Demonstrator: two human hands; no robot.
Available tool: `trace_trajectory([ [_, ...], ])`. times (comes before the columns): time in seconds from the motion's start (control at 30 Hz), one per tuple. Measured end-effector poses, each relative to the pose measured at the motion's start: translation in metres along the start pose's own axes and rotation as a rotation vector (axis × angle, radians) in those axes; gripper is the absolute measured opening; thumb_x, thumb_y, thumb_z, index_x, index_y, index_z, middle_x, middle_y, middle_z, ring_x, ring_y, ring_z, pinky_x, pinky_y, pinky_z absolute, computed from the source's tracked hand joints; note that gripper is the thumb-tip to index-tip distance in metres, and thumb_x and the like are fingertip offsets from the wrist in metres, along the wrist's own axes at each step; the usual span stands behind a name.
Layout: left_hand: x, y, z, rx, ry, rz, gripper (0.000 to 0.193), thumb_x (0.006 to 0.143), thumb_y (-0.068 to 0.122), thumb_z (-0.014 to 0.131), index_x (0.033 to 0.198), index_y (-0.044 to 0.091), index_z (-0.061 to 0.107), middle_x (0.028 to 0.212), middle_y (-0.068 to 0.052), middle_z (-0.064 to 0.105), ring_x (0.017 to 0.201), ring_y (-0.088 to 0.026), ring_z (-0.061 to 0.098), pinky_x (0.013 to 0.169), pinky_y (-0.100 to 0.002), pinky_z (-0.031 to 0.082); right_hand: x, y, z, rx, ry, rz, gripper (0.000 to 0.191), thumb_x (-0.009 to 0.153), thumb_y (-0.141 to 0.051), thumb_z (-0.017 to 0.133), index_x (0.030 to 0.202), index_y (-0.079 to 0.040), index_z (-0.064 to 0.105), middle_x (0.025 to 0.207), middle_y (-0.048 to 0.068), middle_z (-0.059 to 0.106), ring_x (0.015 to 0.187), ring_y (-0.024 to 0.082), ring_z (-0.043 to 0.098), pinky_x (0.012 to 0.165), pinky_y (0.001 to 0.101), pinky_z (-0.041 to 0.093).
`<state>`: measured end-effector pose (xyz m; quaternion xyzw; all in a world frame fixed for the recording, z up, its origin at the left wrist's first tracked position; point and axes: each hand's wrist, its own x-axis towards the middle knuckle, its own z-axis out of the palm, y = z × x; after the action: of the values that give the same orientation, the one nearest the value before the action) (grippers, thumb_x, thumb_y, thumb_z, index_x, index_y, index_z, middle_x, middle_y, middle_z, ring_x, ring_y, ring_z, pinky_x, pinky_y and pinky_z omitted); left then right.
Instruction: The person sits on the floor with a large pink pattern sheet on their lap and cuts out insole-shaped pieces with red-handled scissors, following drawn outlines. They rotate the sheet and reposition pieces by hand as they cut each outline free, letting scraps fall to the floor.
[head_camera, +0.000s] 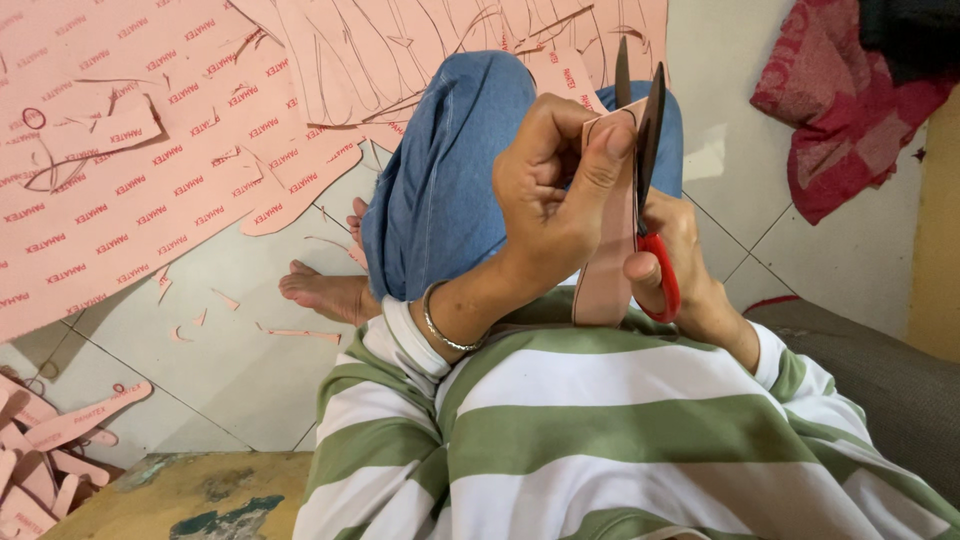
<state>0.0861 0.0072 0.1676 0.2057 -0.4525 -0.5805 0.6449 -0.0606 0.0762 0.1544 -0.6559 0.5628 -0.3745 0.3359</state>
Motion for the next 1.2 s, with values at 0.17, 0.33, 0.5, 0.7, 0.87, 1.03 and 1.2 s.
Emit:
trace_trajectory([
  [0.17, 0.0, 0.001, 0.0, 0.056, 0.011, 0.038, 0.022, 0.111, 0.013, 0.066, 0.095, 0.004, 0.055, 0.075, 0.006, 0.053, 0.065, 0.002, 0.044, 0.057, -0.016, 0.038, 0.002, -0.003, 0.003, -0.019, 0.015, 0.009, 0.106, 0.083, -0.097, 0.037, 0.104, 0.004, 0.062, 0.087, 0.005, 0.064, 0.078, 0.013, 0.059, 0.069, 0.0299, 0.049],
  [0.33, -0.001, -0.001, 0.001, 0.045, 0.013, 0.04, 0.022, 0.111, 0.013, 0.065, 0.094, 0.004, 0.054, 0.075, 0.005, 0.054, 0.066, 0.001, 0.046, 0.057, -0.017, 0.039, 0.0, 0.0, 0.008, 0.055, 0.026, 0.012, 0.107, 0.082, -0.097, 0.038, 0.105, 0.004, 0.062, 0.088, 0.005, 0.067, 0.081, 0.011, 0.062, 0.069, 0.0282, 0.052],
  [0.5, -0.003, -0.003, 0.002, 0.014, 0.021, 0.02, 0.022, 0.111, 0.013, 0.065, 0.095, 0.003, 0.054, 0.075, 0.005, 0.055, 0.066, 0.001, 0.047, 0.058, -0.017, 0.041, -0.003, 0.004, 0.011, 0.04, 0.043, 0.048, 0.107, 0.082, -0.097, 0.039, 0.102, 0.005, 0.062, 0.085, 0.005, 0.066, 0.078, 0.011, 0.061, 0.067, 0.0281, 0.051],
  [0.7, -0.003, -0.004, 0.002, 0.014, 0.02, 0.0, 0.021, 0.111, 0.012, 0.065, 0.095, 0.003, 0.055, 0.076, 0.004, 0.056, 0.067, 0.001, 0.047, 0.058, -0.016, 0.041, -0.008, 0.006, 0.009, 0.066, 0.033, 0.069, 0.106, 0.081, -0.097, 0.037, 0.098, 0.005, 0.061, 0.08, 0.003, 0.062, 0.075, 0.01, 0.055, 0.061, 0.0288, 0.047],
  [0.87, -0.003, -0.003, -0.002, -0.044, -0.015, -0.06, 0.02, 0.111, 0.013, 0.065, 0.097, 0.002, 0.055, 0.079, 0.004, 0.057, 0.069, 0.001, 0.048, 0.061, -0.016, 0.042, -0.009, 0.012, 0.004, 0.044, 0.021, 0.076, 0.105, 0.081, -0.097, 0.035, 0.09, 0.004, 0.061, 0.075, 0.002, 0.059, 0.071, 0.009, 0.052, 0.058, 0.0297, 0.045],
  [1.03, -0.001, -0.004, -0.005, -0.064, -0.027, -0.091, 0.02, 0.11, 0.014, 0.067, 0.098, 0.002, 0.057, 0.08, 0.004, 0.057, 0.07, 0.001, 0.048, 0.062, -0.016, 0.042, -0.008, 0.02, -0.001, -0.047, 0.023, 0.058, 0.102, 0.081, -0.097, 0.032, 0.084, 0.002, 0.057, 0.07, 0.002, 0.055, 0.066, 0.012, 0.05, 0.058, 0.0307, 0.042],
  [1.2, 0.005, -0.006, -0.01, -0.106, -0.045, -0.165, 0.023, 0.108, 0.016, 0.07, 0.095, 0.002, 0.058, 0.08, 0.004, 0.059, 0.073, 0.0, 0.051, 0.065, -0.017, 0.044, -0.003, 0.017, -0.012, -0.007, -0.049, 0.005, 0.095, 0.086, -0.093, 0.033, 0.083, -0.001, 0.058, 0.069, 0.002, 0.059, 0.062, 0.013, 0.057, 0.055, 0.0299, 0.044],
])
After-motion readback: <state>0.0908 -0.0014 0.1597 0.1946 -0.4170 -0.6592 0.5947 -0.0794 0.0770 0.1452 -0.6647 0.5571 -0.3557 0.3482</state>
